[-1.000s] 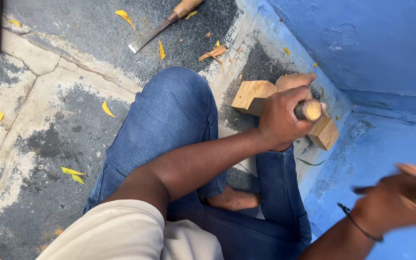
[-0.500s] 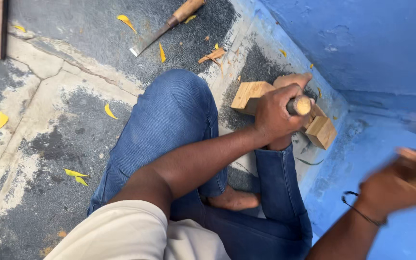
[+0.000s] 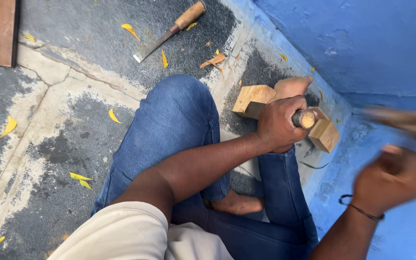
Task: The person sits cross-legged on a concrete floor and carves small wooden blocks using a chisel and hammer. They hold the chisel against the wood and strike it repeatedly to shape the blocks, occasionally adjusting the wood's position.
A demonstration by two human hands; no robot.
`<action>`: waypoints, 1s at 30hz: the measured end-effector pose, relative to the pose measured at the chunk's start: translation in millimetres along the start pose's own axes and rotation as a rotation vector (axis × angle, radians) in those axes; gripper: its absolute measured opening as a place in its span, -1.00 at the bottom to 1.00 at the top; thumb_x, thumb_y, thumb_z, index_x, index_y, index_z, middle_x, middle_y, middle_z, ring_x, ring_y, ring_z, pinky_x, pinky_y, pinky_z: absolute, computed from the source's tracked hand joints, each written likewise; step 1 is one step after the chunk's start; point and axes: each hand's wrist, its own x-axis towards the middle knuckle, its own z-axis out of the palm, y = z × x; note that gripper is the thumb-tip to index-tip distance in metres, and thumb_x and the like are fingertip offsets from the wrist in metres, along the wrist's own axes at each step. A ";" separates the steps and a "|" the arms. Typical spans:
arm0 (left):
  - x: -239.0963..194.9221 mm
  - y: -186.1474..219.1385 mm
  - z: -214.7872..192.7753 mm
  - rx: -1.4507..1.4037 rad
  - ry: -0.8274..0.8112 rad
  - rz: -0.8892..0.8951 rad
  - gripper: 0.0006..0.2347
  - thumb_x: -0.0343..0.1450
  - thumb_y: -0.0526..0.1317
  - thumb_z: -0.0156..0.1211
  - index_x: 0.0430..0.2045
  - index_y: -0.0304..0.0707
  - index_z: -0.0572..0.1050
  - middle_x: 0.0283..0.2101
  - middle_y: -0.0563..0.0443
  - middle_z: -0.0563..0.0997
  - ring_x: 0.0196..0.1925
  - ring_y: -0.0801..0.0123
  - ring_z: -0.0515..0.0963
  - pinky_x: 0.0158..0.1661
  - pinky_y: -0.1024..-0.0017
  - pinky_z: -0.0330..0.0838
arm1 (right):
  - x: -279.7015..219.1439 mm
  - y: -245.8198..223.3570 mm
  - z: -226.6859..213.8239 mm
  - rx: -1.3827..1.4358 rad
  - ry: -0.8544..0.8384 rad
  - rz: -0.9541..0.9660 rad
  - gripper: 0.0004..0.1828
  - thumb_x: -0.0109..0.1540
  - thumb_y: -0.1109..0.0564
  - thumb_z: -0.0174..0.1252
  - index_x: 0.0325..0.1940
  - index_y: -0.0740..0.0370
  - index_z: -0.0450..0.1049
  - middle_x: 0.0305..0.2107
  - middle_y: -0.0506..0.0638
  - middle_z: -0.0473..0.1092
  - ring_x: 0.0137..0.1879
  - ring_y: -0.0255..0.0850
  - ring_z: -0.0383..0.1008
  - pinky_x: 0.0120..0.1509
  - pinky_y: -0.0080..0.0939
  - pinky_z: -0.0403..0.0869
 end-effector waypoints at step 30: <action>16.8 -4.9 8.1 0.001 0.029 0.030 -0.78 0.27 -0.18 0.41 -0.40 -0.13 0.43 -0.36 -0.03 0.62 -0.26 0.16 0.71 -0.22 0.24 0.56 | -18.6 -11.7 -40.5 0.377 0.091 0.409 -0.90 0.39 0.28 0.14 -0.23 0.31 0.48 -0.45 0.08 0.43 -0.37 -0.14 0.41 -0.24 -0.13 0.38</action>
